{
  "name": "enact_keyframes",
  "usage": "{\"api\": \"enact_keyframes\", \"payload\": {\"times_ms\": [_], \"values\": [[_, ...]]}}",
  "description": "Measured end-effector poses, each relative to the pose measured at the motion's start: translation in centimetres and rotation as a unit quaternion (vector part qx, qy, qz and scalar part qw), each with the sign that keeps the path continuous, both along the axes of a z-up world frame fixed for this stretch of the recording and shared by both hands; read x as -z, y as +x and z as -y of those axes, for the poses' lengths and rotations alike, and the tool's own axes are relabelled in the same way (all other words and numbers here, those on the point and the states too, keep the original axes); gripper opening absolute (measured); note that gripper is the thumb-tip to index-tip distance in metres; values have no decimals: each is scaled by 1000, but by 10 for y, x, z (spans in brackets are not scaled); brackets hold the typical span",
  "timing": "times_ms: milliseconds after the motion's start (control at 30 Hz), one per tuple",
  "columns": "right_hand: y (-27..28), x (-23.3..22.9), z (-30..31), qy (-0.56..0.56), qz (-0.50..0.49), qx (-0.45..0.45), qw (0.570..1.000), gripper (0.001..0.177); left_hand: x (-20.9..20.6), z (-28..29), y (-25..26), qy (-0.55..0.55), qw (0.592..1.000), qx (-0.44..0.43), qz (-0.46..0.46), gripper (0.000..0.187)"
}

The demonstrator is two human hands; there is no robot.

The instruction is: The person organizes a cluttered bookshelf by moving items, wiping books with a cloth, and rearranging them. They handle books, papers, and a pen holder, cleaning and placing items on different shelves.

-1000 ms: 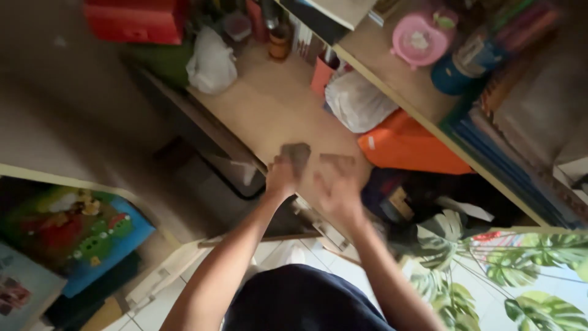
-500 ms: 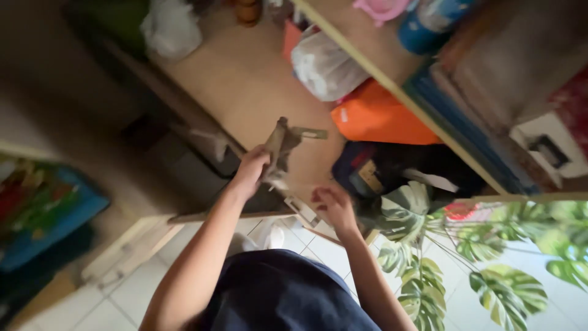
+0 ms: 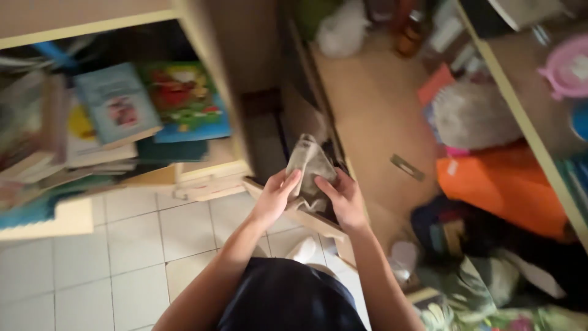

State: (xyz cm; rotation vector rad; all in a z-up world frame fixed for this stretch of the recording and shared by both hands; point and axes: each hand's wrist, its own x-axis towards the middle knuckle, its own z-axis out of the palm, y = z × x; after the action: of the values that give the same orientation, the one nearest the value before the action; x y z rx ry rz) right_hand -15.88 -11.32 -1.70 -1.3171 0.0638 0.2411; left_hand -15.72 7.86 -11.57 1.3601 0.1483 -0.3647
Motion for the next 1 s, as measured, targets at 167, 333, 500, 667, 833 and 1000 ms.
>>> {"api": "enact_keyframes", "payload": {"times_ms": [167, 333, 500, 667, 833, 1000], "values": [[-11, -6, -81, 163, 3, -15, 986, 31, -57, -72, -26, -98, 990, -83, 64, 39], [-24, -41, -177, -189, 119, -93, 970, 42, -81, -163, -65, -30, 977, -202, 60, 51], [-63, -61, -293, -180, 252, -289, 906, 59, -104, -267, -128, -289, 939, -175, 58, 53], [-94, -50, -387, -144, 118, -352, 917, 34, -75, -359, -180, -277, 939, -170, 110, 39], [-109, -17, -447, -214, 94, -325, 916, 22, -77, -420, -213, -316, 912, -257, 44, 39], [-111, -38, -474, 62, -85, -226, 969, 20, -75, -451, -216, -451, 857, -244, 52, 50]]}}
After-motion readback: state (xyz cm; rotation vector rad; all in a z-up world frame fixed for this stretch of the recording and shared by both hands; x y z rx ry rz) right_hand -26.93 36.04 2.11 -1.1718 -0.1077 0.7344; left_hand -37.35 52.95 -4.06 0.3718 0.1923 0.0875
